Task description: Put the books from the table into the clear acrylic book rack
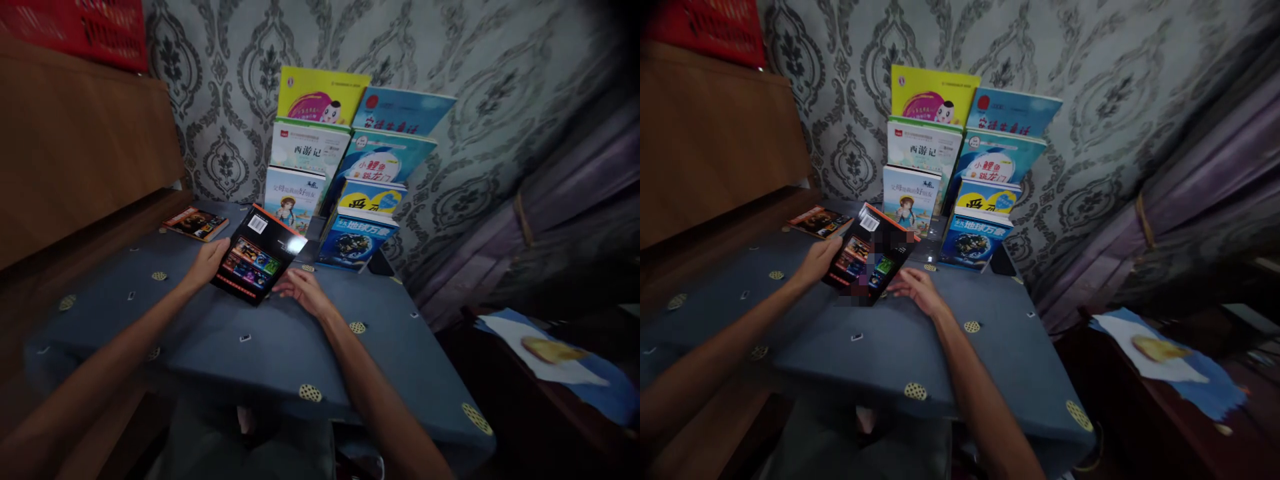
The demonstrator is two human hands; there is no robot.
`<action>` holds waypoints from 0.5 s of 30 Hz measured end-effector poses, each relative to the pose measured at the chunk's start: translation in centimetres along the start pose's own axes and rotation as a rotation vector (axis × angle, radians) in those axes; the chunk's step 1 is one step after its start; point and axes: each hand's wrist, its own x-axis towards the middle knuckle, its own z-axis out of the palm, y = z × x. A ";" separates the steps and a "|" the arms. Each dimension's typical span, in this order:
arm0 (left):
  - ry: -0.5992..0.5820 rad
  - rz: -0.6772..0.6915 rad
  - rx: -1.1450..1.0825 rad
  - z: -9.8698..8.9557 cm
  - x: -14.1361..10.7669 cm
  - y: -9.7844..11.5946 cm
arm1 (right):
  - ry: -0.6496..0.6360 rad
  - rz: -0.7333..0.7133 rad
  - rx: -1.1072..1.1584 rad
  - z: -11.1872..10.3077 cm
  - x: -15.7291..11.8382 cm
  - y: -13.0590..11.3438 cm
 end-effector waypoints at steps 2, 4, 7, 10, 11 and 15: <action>-0.024 -0.078 -0.090 0.3 0.0 -0.4 | -0.049 0.048 -0.041 0.4 0.0 0.5; -0.043 -0.135 -0.157 0.6 -0.2 -0.8 | -0.064 0.077 -0.073 0.5 0.0 0.9; -0.090 -0.131 -0.236 0.9 -0.5 -0.8 | -0.032 0.064 -0.094 0.4 0.1 0.8; -0.187 -0.048 -0.307 0.6 -0.5 -0.1 | -0.002 0.016 -0.061 0.3 -0.1 0.1; -0.223 -0.016 -0.310 0.3 -0.5 0.2 | 0.007 -0.004 -0.048 0.2 -0.1 -0.2; -0.341 0.144 -0.113 -1.2 -0.2 0.6 | 0.038 -0.095 -0.086 -0.5 -0.6 -1.3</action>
